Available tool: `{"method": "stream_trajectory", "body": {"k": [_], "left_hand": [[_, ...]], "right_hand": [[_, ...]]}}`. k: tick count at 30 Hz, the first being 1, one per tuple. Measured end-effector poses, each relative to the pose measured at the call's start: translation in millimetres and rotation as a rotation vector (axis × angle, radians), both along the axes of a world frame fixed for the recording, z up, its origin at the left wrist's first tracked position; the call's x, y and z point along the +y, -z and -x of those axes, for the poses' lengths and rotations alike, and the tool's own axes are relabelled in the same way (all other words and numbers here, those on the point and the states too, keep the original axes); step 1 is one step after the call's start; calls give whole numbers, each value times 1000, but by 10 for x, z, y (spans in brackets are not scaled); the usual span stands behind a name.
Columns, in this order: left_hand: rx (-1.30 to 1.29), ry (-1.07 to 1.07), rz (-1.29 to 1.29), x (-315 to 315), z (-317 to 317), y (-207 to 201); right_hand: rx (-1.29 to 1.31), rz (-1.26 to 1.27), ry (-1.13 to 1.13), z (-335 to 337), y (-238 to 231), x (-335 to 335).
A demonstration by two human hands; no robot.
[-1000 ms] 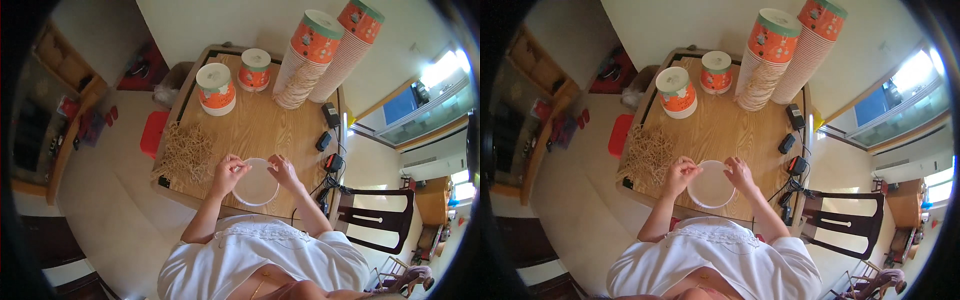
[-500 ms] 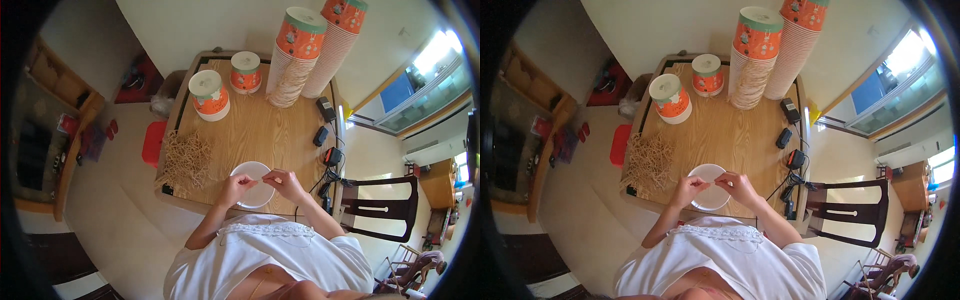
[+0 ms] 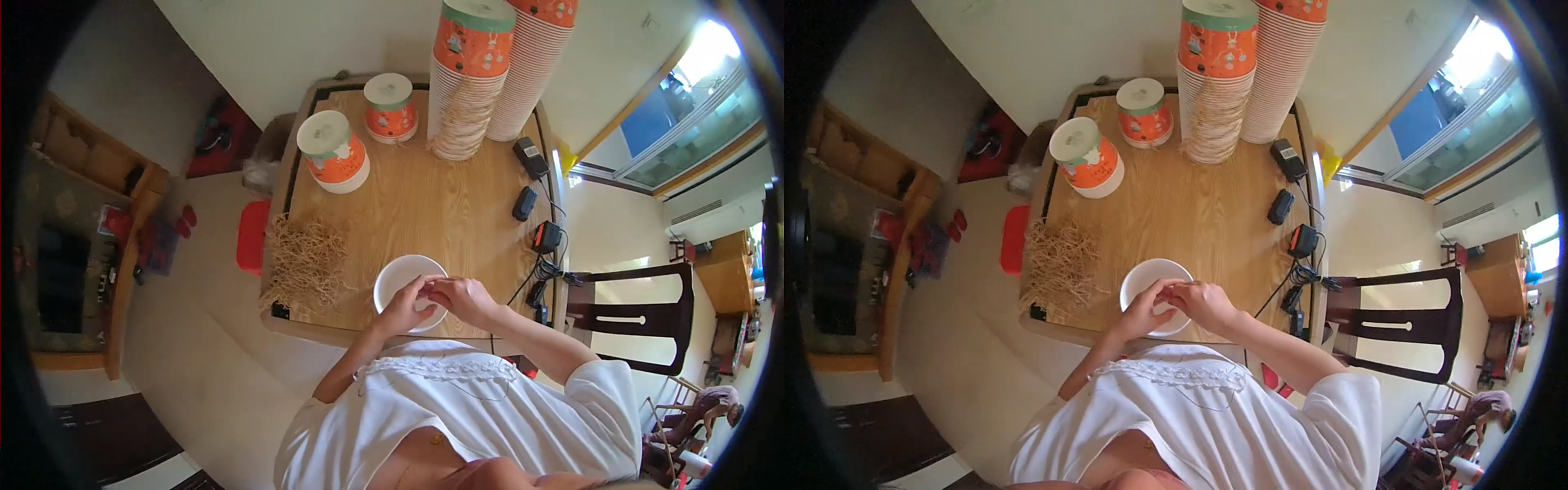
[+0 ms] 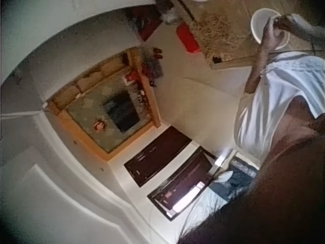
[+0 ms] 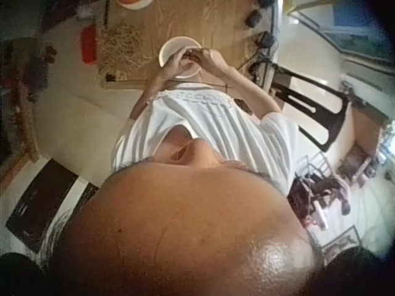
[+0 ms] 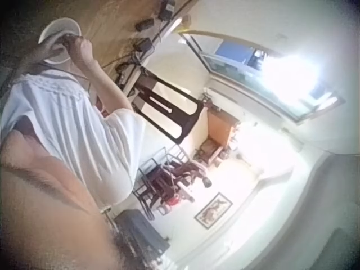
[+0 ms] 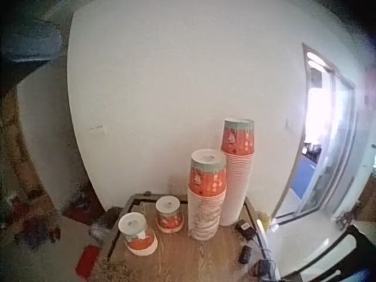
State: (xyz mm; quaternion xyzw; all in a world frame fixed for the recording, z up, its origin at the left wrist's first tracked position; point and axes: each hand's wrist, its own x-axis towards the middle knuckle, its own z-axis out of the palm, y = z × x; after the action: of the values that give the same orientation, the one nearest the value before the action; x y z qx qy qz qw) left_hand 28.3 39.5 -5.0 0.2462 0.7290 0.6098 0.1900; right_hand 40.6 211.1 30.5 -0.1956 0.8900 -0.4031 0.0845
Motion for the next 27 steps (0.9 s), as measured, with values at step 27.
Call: {"method": "stream_trajectory", "body": {"k": [27], "left_hand": [[-210, -460, -29, 191, -32, 404]], "right_hand": [[-224, 348, 224, 168, 520, 163]]}}
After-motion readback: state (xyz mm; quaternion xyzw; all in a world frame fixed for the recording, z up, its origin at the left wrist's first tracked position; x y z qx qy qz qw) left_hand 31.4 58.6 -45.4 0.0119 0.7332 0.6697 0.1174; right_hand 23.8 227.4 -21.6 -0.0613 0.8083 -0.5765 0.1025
